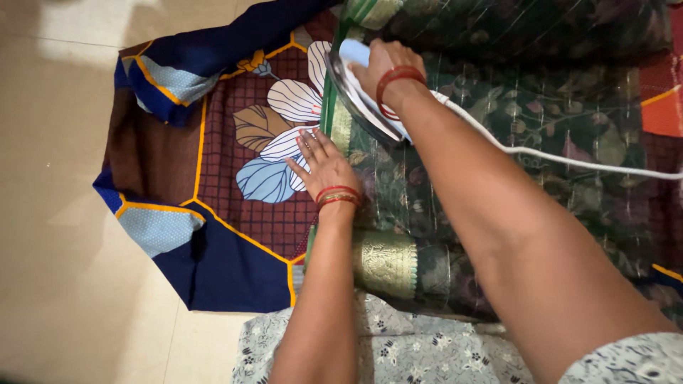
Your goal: The person irons a dark green patterned fabric with a gold border, using a white electric iron. They repeatedly fold the fabric into a roll, press it with the iron, and smooth it with their hands to remove wrinkles.
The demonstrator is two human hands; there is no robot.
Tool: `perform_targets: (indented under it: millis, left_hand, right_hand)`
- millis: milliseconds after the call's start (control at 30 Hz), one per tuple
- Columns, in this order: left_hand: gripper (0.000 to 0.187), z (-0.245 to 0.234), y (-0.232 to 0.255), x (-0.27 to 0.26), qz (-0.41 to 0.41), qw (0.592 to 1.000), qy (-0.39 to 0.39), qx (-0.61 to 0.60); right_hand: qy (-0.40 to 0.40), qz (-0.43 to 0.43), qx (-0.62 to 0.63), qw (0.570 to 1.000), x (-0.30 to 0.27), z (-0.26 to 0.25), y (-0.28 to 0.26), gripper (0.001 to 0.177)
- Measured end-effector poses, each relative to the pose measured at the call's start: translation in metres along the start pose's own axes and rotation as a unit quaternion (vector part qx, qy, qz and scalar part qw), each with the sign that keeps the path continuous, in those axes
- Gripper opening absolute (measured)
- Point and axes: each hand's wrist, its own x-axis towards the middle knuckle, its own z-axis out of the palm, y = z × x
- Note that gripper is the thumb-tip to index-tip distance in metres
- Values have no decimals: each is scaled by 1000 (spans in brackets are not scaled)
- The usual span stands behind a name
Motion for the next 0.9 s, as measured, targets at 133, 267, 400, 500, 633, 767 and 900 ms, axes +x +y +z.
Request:
perform_targets:
  millis: [133, 267, 400, 500, 633, 767, 900]
  left_hand:
    - [80, -3, 10, -4, 30, 998, -45, 28]
    - [71, 3, 30, -17, 84, 996, 7, 39]
    - [79, 10, 37, -27, 88, 995, -48, -30]
    - [81, 18, 30, -30, 86, 993, -41, -69]
    - [81, 29, 30, -30, 88, 993, -19, -76]
    - [82, 31, 29, -28, 90, 993, -14, -73]
    - [81, 32, 28, -29, 95, 993, -9, -64]
  right_hand:
    - [-33, -69, -8, 997, -38, -14, 5, 50]
    - [-57, -68, -25, 996, -46, -17, 8, 53]
    - [-15, -58, -29, 998, -27, -11, 12, 52]
    - [7, -35, -36, 999, -1, -5, 17, 52]
    - [21, 20, -15, 999, 27, -2, 23, 50]
    - [9, 48, -3, 999, 29, -5, 26, 50]
    - [14, 64, 5, 998, 11, -10, 36, 51]
